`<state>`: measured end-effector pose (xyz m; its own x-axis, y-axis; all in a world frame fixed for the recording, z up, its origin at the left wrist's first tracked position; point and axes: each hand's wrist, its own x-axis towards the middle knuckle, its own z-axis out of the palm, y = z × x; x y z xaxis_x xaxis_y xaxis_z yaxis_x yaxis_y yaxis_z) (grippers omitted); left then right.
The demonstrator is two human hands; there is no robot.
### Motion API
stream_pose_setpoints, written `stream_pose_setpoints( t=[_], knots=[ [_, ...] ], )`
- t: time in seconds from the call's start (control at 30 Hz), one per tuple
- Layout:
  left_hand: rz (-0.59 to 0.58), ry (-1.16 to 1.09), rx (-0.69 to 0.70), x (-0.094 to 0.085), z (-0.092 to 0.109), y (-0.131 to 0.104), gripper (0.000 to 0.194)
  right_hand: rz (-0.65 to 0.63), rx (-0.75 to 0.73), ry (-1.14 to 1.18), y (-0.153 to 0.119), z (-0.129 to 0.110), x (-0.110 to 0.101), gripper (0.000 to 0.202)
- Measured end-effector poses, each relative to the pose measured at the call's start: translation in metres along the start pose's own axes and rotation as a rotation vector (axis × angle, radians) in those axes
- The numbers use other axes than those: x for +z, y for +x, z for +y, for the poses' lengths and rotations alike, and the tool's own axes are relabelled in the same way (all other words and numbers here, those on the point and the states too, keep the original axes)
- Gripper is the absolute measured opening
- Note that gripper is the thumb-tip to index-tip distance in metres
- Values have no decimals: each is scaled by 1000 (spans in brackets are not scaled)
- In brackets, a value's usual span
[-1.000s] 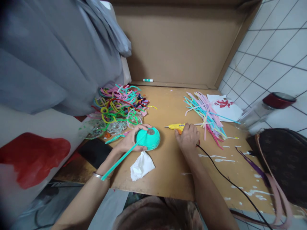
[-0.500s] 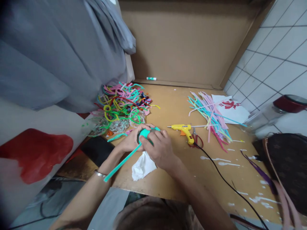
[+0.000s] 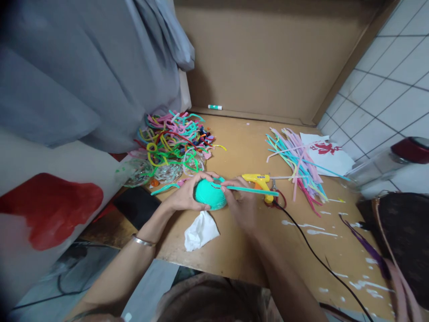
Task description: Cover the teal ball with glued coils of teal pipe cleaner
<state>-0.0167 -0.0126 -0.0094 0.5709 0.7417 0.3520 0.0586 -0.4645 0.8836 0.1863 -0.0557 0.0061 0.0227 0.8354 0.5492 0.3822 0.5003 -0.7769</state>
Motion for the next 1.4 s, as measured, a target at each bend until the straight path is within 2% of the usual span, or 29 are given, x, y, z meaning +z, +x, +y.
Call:
stream_pose_setpoints(
  t=[0.13, 0.37, 0.8, 1.4],
  knots=[
    [-1, -1, -11, 0, 2, 0, 68, -20, 71, 30, 0, 6, 1, 9],
    [-7, -30, -41, 0, 4, 0, 67, -50, 106, 64, 2, 6, 2, 12],
    [-19, -14, -52, -2, 5, -1, 67, -70, 41, 85, 0, 10, 3, 12],
    [-37, 7, -60, -4, 5, -1, 68, -104, 66, 78, -3, 14, 6, 14]
  ],
)
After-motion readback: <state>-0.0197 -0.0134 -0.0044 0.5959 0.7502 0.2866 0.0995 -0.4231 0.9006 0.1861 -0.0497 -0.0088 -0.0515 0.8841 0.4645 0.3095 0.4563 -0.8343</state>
